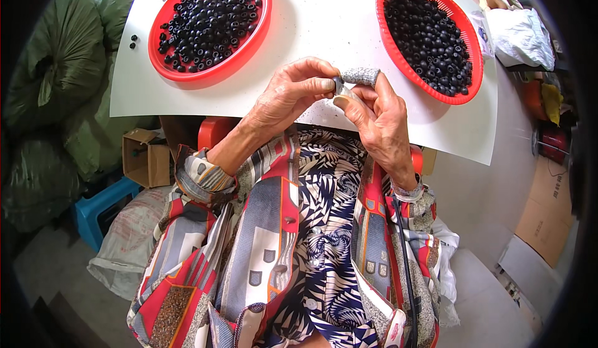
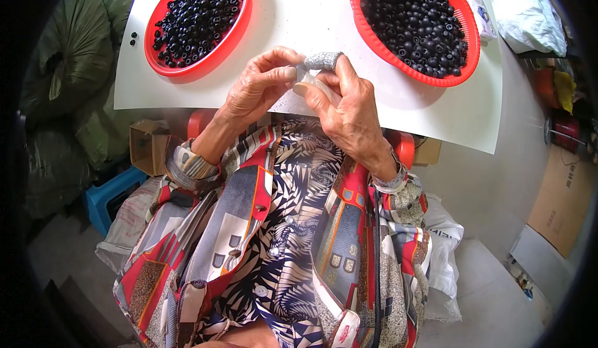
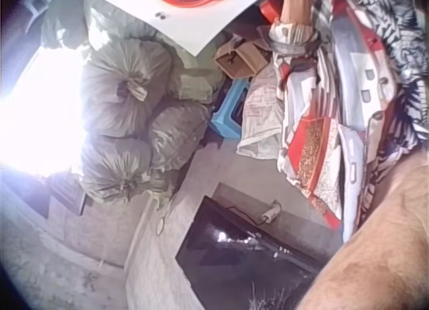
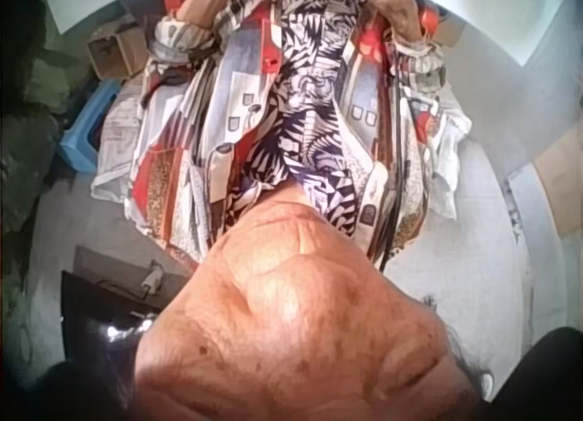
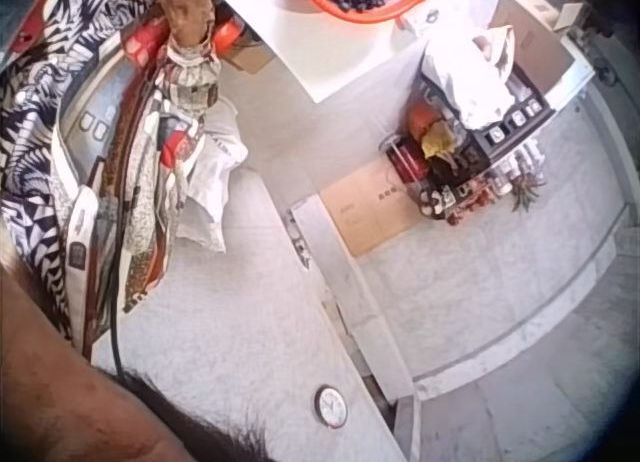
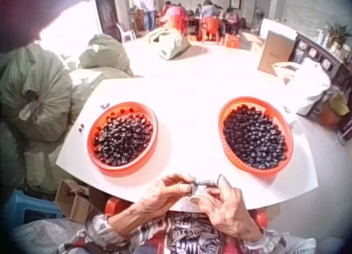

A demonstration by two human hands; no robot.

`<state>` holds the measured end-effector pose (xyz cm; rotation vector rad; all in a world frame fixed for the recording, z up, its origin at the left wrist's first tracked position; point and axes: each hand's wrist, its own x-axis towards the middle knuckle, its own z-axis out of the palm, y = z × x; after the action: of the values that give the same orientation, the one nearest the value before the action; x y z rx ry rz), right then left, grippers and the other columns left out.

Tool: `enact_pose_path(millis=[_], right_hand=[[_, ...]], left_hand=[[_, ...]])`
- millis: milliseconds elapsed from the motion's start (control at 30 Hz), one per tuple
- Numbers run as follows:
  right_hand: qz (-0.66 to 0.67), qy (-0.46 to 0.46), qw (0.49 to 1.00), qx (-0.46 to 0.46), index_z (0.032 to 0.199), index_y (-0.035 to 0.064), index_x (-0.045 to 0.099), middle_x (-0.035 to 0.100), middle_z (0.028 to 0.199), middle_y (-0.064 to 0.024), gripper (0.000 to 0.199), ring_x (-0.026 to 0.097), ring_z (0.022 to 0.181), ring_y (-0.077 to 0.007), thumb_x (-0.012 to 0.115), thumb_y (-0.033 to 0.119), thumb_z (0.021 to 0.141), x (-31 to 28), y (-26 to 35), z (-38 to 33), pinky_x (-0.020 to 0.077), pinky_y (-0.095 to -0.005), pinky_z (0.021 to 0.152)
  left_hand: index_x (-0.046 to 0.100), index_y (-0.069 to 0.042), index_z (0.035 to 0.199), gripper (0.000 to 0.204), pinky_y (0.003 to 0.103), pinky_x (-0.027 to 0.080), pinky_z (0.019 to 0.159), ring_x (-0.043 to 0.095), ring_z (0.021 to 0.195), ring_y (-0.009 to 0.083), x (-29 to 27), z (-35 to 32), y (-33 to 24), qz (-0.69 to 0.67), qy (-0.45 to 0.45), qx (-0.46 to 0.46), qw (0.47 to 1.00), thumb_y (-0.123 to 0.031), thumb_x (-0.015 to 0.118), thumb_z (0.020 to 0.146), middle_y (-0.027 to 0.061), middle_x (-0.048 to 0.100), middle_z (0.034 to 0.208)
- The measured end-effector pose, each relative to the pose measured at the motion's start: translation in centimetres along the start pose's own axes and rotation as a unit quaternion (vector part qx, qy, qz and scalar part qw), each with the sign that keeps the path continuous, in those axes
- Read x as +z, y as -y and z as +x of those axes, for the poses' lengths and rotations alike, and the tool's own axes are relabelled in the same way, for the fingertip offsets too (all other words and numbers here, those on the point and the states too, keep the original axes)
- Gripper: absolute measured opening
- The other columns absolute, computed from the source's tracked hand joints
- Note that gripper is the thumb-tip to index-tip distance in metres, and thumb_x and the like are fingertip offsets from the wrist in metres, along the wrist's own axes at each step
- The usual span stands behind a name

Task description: Inspecting and sorting small black plastic or rubber components on a white table.

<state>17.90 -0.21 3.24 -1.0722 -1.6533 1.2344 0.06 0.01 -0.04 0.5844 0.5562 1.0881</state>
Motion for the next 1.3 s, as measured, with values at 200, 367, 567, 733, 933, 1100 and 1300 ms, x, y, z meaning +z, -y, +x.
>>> enact_pose_path(millis=[200,367,567,733,933,1100,1300], right_hand=[[-0.013,0.006,1.0,0.0,0.092,-0.0039,0.048,0.064,0.071,-0.0187,0.029,0.065,0.062,-0.024,0.068,0.014,0.081,-0.1,0.1,0.0,0.0478,-0.0317,0.054],[-0.012,0.005,1.0,-0.004,0.094,-0.004,0.049,0.064,0.071,-0.0181,0.028,0.065,0.062,-0.0247,0.067,0.014,0.082,-0.1,0.0,-0.1,0.0479,-0.0321,0.055],[0.0,0.018,1.0,0.002,0.092,-0.0033,0.048,0.063,0.071,-0.0177,0.027,0.064,0.063,-0.026,0.067,0.012,0.081,0.2,0.0,-0.1,0.0476,-0.0332,0.056],[-0.018,0.023,0.999,-0.017,0.091,-0.003,0.046,0.063,0.071,-0.0174,0.025,0.065,0.065,-0.0247,0.064,0.012,0.083,0.1,-0.4,0.0,0.0475,-0.0332,0.057],[0.03,0.023,0.999,0.012,0.091,-0.0022,0.047,0.061,0.068,-0.0094,0.019,0.055,0.058,-0.0116,0.06,0.011,0.086,-0.3,-0.7,0.4,0.0422,-0.0267,0.052],[0.226,0.03,0.967,0.112,0.097,-0.0004,0.051,0.055,0.068,-0.0002,0.017,0.042,0.057,-0.0029,0.058,0.013,0.089,-0.4,0.5,0.3,0.0348,-0.0182,0.05],[0.192,0.01,0.972,0.134,0.102,0.0008,0.051,0.052,0.067,0.0007,0.02,0.04,0.056,-0.0014,0.057,0.016,0.09,-0.5,0.1,0.3,0.0316,-0.0163,0.049]], left_hand=[[0.062,-0.002,0.099,0.018,0.02,0.047,0.074,0.054,0.08,0.0079,0.1,0.0,-0.1,-0.004,-0.011,-0.015,1.0,-0.001,0.065,0.081,0.0016,0.058,0.096],[0.062,-0.002,0.098,0.018,0.021,0.046,0.075,0.054,0.082,0.0089,0.1,0.1,0.1,0.007,-0.008,-0.01,1.0,0.001,0.065,0.081,0.0028,0.058,0.095],[0.062,-0.001,0.098,0.016,0.027,0.047,0.08,0.057,0.083,0.0138,-0.6,-0.1,0.2,0.024,0.007,0.01,1.0,-0.001,0.064,0.082,0.0059,0.062,0.092],[0.062,0.0,0.097,0.016,0.026,0.048,0.078,0.058,0.084,0.0147,-0.8,0.1,-0.2,0.07,-0.002,0.013,0.997,0.0,0.065,0.081,0.0073,0.062,0.093],[0.061,-0.001,0.094,0.014,0.027,0.049,0.078,0.059,0.086,0.0154,-0.6,0.4,-0.3,0.065,0.027,0.013,0.997,0.001,0.065,0.081,0.0083,0.062,0.095],[0.061,-0.001,0.1,0.018,0.027,0.049,0.081,0.059,0.087,0.016,0.0,0.5,0.1,-0.016,0.032,0.019,0.999,0.0,0.063,0.083,0.0089,0.061,0.098],[0.06,0.0,0.109,0.022,0.027,0.048,0.089,0.06,0.089,0.017,-0.9,0.4,0.1,-0.025,-0.016,0.001,1.0,-0.005,0.06,0.087,0.0081,0.061,0.102]])
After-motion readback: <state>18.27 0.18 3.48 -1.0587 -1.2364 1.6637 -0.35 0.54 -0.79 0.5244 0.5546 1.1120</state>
